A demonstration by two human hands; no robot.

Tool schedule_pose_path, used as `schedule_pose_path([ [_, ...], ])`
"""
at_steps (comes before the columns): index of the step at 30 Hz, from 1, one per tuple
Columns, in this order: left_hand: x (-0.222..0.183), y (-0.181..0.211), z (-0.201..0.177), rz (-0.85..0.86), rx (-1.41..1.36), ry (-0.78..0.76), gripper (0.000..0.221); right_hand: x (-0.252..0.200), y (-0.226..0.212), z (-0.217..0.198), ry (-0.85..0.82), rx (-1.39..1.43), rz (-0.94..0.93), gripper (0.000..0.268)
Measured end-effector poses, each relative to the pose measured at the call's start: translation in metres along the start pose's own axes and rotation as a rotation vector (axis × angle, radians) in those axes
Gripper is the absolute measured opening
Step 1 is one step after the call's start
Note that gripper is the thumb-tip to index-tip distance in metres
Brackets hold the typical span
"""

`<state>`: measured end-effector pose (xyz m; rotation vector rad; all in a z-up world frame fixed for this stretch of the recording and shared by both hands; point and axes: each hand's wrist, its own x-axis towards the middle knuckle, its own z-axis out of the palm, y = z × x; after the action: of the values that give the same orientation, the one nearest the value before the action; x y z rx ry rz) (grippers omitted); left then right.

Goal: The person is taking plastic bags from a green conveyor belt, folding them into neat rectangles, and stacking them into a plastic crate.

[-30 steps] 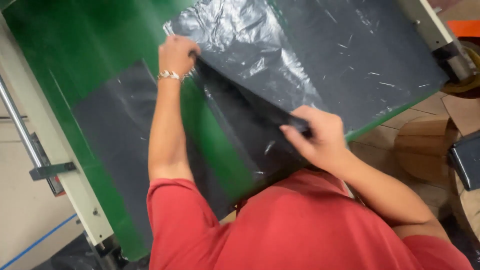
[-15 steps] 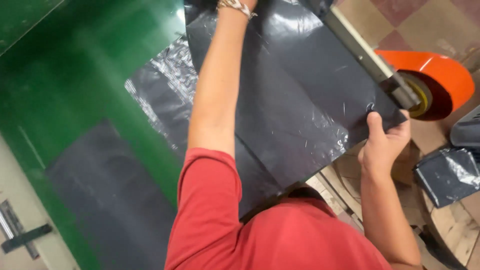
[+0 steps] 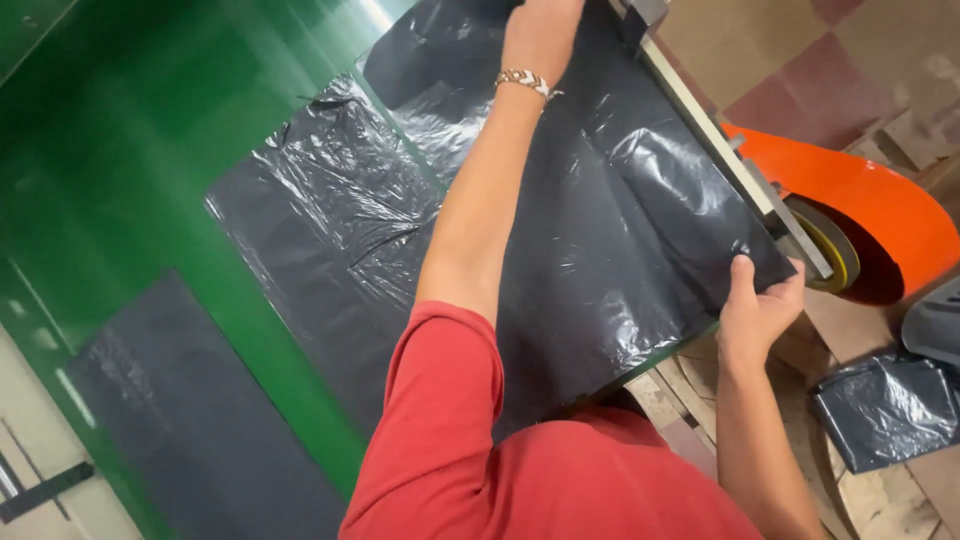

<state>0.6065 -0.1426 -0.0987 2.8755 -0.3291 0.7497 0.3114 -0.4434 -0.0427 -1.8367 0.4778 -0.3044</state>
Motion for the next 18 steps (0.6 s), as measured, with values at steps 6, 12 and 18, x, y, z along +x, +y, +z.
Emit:
schedule_pose_path([
  [6,-0.071,0.024,-0.079,-0.083,-0.022,-0.099,0.083,0.009,0.018,-0.006,-0.011,-0.002,-0.075,0.022],
  [12,-0.195,-0.02,-0.18,-0.188,-0.212,-0.242,0.06,-0.001,-0.008,-0.021,-0.057,-0.208,-0.36,0.033],
  [18,-0.317,-0.098,-0.232,-0.49,0.062,-0.481,0.079,-0.032,-0.046,-0.024,-0.073,-0.457,-0.846,0.056],
])
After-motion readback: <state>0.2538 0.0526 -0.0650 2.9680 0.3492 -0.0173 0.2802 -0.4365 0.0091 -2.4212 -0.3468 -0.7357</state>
